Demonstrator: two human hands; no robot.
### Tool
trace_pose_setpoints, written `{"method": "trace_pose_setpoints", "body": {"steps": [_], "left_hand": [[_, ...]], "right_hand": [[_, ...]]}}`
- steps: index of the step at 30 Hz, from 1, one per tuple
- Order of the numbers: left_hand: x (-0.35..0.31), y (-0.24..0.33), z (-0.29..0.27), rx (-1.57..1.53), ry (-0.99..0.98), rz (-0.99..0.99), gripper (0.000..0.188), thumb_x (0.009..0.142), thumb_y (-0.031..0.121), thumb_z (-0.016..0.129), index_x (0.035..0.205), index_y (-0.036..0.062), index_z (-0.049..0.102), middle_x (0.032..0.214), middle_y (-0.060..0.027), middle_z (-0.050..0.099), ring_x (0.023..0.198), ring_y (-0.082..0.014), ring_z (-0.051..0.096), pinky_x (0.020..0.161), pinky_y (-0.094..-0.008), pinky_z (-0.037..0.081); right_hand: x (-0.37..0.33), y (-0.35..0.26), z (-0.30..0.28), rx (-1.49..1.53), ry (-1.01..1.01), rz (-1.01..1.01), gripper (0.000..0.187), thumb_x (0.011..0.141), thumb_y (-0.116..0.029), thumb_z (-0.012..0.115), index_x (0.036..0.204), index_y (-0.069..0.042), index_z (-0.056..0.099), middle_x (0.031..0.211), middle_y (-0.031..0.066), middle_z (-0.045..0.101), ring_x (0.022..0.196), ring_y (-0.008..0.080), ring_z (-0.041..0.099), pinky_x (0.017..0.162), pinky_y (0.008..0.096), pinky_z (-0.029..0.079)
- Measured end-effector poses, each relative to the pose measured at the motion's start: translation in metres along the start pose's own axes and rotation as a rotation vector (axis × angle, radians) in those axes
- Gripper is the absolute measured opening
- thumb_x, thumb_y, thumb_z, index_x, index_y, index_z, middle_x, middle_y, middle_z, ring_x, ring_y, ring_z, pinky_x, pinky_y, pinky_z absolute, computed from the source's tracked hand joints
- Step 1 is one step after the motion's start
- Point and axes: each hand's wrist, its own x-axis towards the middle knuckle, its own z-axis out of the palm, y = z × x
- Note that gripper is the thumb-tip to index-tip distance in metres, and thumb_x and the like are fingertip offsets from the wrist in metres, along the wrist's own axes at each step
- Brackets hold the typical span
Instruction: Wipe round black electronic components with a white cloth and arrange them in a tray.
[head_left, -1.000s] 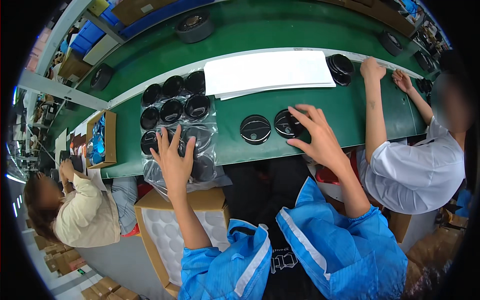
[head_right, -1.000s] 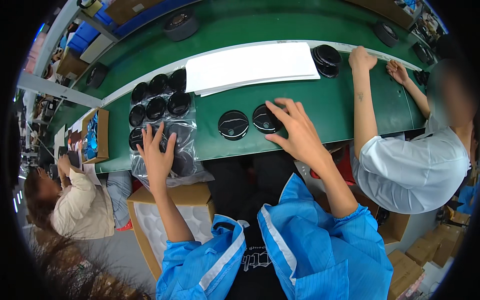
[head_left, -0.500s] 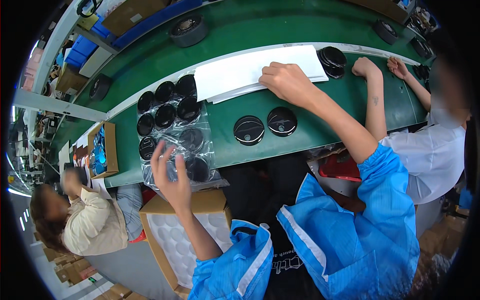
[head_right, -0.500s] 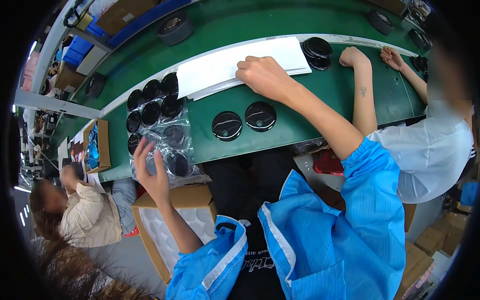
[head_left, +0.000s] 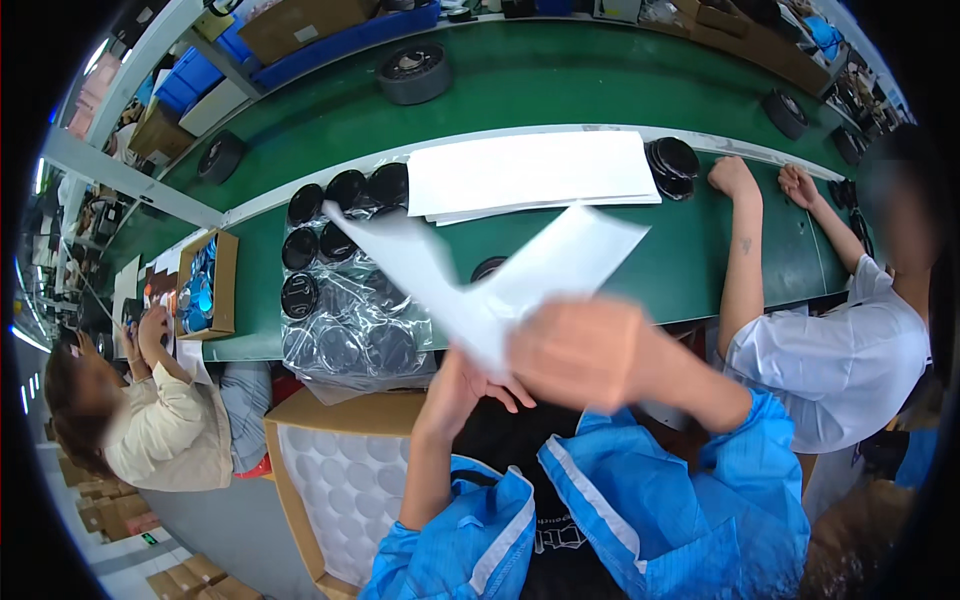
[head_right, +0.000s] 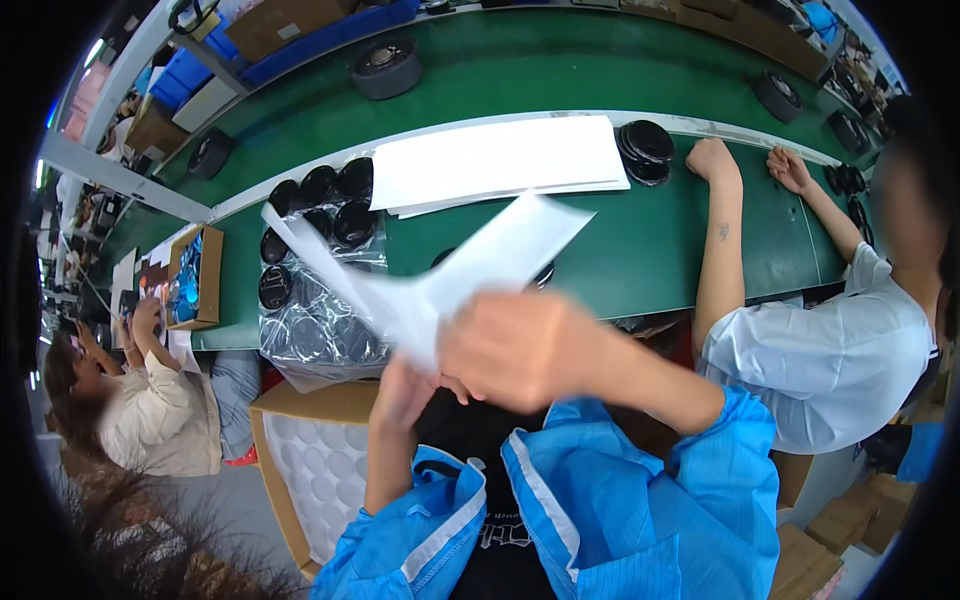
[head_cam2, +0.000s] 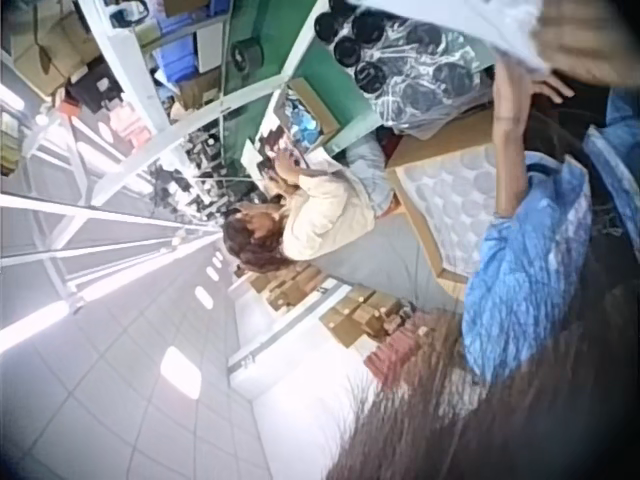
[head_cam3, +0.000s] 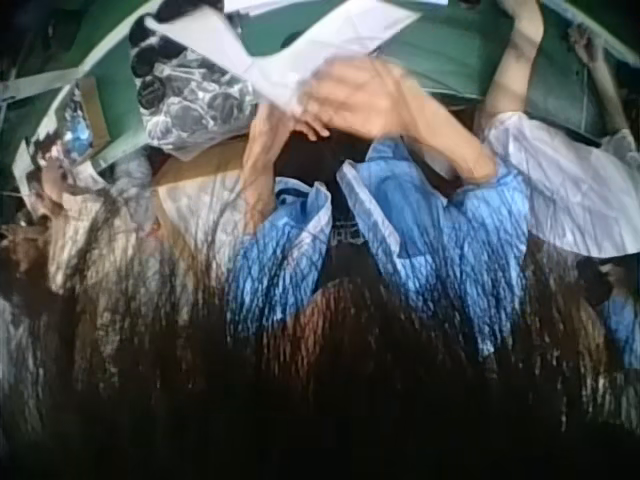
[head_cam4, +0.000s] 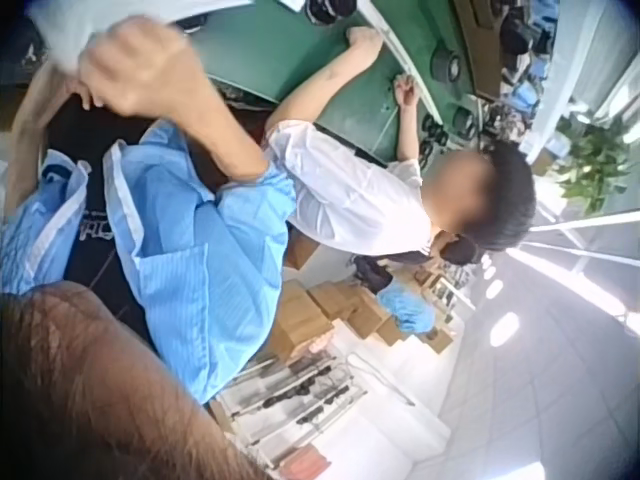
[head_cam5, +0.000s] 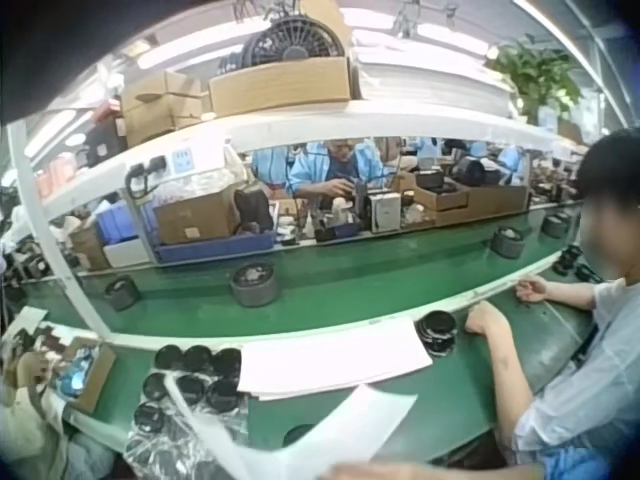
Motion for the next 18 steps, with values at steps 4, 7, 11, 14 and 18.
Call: {"method": "trace_pose_setpoints", "body": {"steps": [4,7,11,14,18], "left_hand": [[0.012,0.012,0.021,-0.069,0.374,-0.069,0.032,0.110,0.026,0.070,0.123,-0.0029,0.075,0.108,-0.0136,0.079,0.081,-0.0147,0.075,0.070,-0.0297,0.060],[0.020,0.013,-0.001,0.413,0.195,0.013,0.034,0.109,0.027,0.071,0.123,-0.0038,0.075,0.105,-0.0100,0.079,0.084,-0.0117,0.073,0.073,-0.0286,0.059],[0.013,0.030,-0.002,0.768,0.104,0.062,0.034,0.108,0.026,0.073,0.123,-0.0045,0.075,0.101,-0.0058,0.079,0.087,-0.0088,0.071,0.075,-0.0272,0.058],[0.010,0.038,0.005,0.873,0.090,0.074,0.030,0.107,0.022,0.074,0.123,-0.0039,0.075,0.103,-0.0047,0.079,0.091,-0.0082,0.071,0.079,-0.0265,0.058],[0.010,0.033,0.010,0.859,0.130,0.244,0.023,0.105,0.013,0.075,0.122,-0.0029,0.076,0.106,-0.0049,0.078,0.095,-0.0086,0.071,0.084,-0.0259,0.057]], "right_hand": [[-0.023,-0.042,0.004,0.080,-0.309,-0.189,0.021,0.079,-0.020,0.078,0.095,-0.006,0.077,0.105,0.0111,0.076,0.108,0.0285,0.074,0.102,0.0471,0.061],[-0.029,-0.037,-0.001,0.154,-0.287,-0.021,0.024,0.084,-0.025,0.082,0.100,-0.007,0.080,0.118,0.0133,0.078,0.116,0.0308,0.074,0.108,0.0514,0.059],[0.006,0.011,-0.028,-0.139,0.009,0.284,0.023,0.090,-0.022,0.086,0.104,-0.004,0.079,0.117,0.0129,0.078,0.110,0.0311,0.075,0.103,0.0440,0.059],[0.002,0.029,-0.013,0.467,-0.025,0.690,0.020,0.094,-0.010,0.080,0.112,0.000,0.077,0.110,0.0149,0.076,0.099,0.0317,0.074,0.092,0.0361,0.059],[-0.004,0.029,0.004,0.764,-0.012,0.797,0.024,0.095,-0.002,0.075,0.119,0.001,0.076,0.103,0.0152,0.073,0.088,0.0301,0.072,0.081,0.0341,0.057]]}}
